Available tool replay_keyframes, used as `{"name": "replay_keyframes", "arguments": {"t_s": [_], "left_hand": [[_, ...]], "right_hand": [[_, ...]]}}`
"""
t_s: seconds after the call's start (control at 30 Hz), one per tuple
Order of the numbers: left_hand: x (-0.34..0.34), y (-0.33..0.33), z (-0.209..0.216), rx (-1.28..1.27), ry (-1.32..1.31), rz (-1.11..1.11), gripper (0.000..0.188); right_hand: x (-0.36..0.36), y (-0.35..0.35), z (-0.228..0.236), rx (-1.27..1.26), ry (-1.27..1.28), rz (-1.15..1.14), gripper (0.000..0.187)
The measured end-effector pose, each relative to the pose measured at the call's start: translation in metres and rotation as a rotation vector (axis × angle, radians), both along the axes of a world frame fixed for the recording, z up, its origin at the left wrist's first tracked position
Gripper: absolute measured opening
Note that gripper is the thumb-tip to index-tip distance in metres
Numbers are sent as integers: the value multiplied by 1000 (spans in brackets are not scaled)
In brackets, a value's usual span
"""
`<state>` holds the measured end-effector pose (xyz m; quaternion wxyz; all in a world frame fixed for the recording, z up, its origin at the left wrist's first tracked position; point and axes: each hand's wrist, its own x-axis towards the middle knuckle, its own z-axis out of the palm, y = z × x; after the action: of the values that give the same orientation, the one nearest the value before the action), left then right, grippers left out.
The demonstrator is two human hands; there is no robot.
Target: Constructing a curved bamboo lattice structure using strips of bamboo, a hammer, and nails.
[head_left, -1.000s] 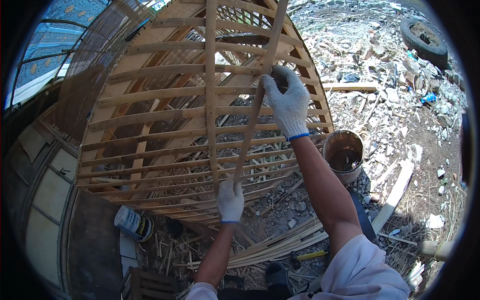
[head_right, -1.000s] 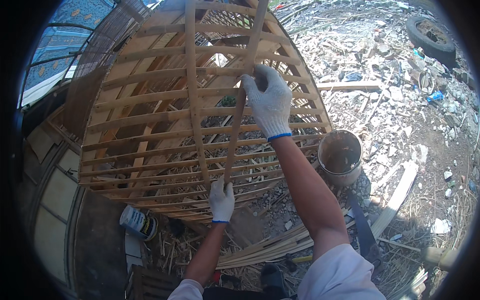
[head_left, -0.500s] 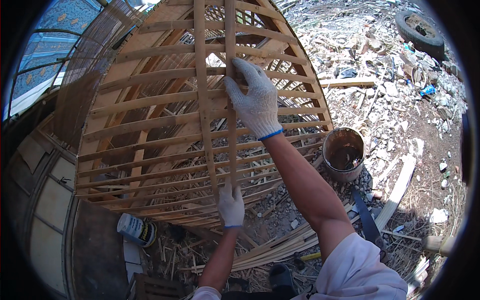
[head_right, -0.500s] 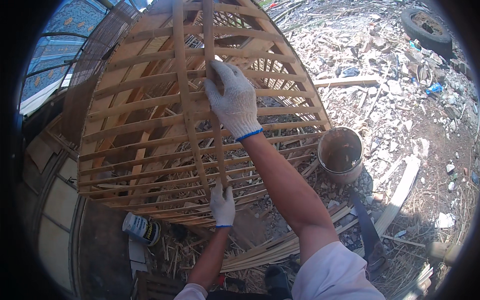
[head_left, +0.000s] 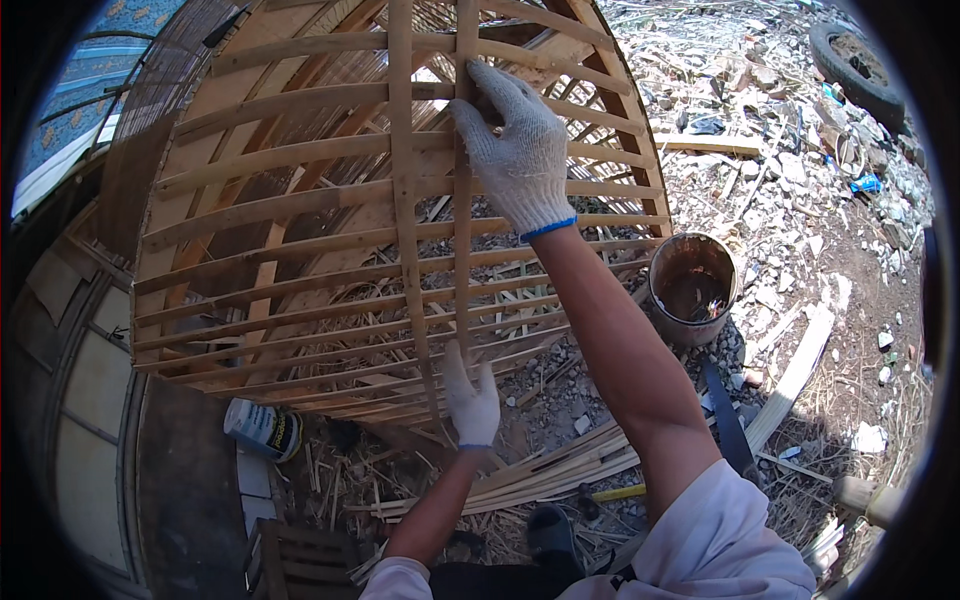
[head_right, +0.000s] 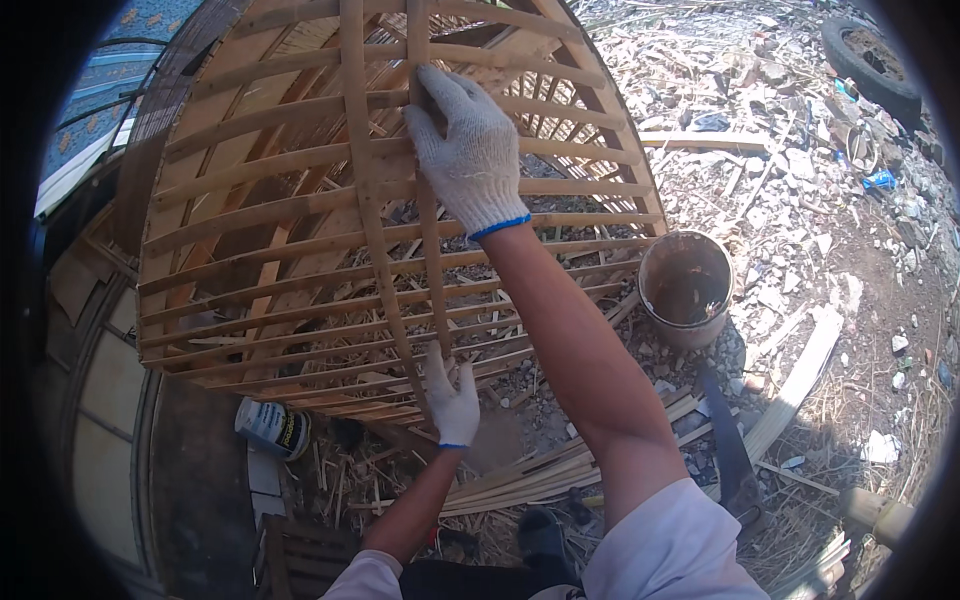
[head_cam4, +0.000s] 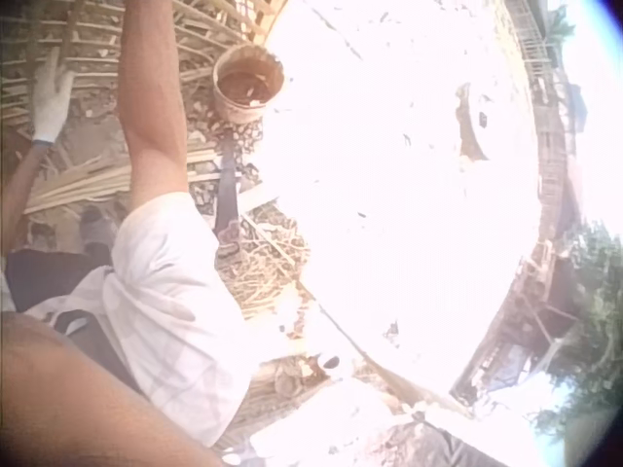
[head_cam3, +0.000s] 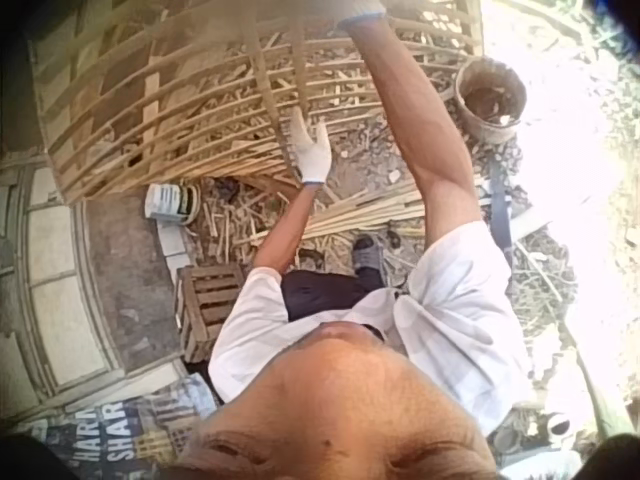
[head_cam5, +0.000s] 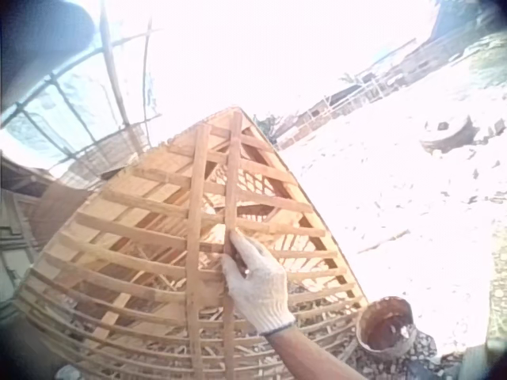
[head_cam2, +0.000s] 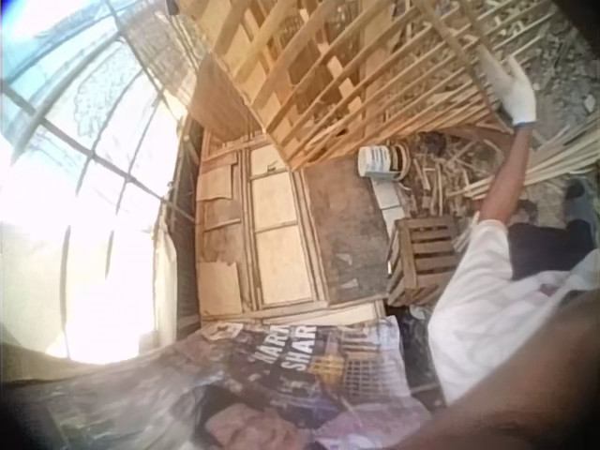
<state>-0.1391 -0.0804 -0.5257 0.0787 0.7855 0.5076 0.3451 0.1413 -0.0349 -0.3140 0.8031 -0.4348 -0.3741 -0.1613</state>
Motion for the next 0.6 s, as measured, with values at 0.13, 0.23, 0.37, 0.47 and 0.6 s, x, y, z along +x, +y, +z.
{"name": "replay_keyframes", "arguments": {"t_s": [0.13, 0.23, 0.37, 0.47, 0.6], "left_hand": [[-32, -2, -37, -157, -76, 58, 63], [-52, 2, -64, -173, -139, 198, 49], [-80, 22, -96, -820, -730, 235, 33], [-79, 20, -96, -816, -853, 299, 36], [-79, 21, -97, -769, -940, 306, 40]], "right_hand": [[-1, 3, 0, -7, 14, 26, 44], [-3, -15, 14, 8, 150, 199, 39], [-7, -15, 13, -39, 171, 217, 44], [-7, -15, 10, -59, 159, 199, 45], [-8, -15, 12, -75, 162, 191, 45]]}}
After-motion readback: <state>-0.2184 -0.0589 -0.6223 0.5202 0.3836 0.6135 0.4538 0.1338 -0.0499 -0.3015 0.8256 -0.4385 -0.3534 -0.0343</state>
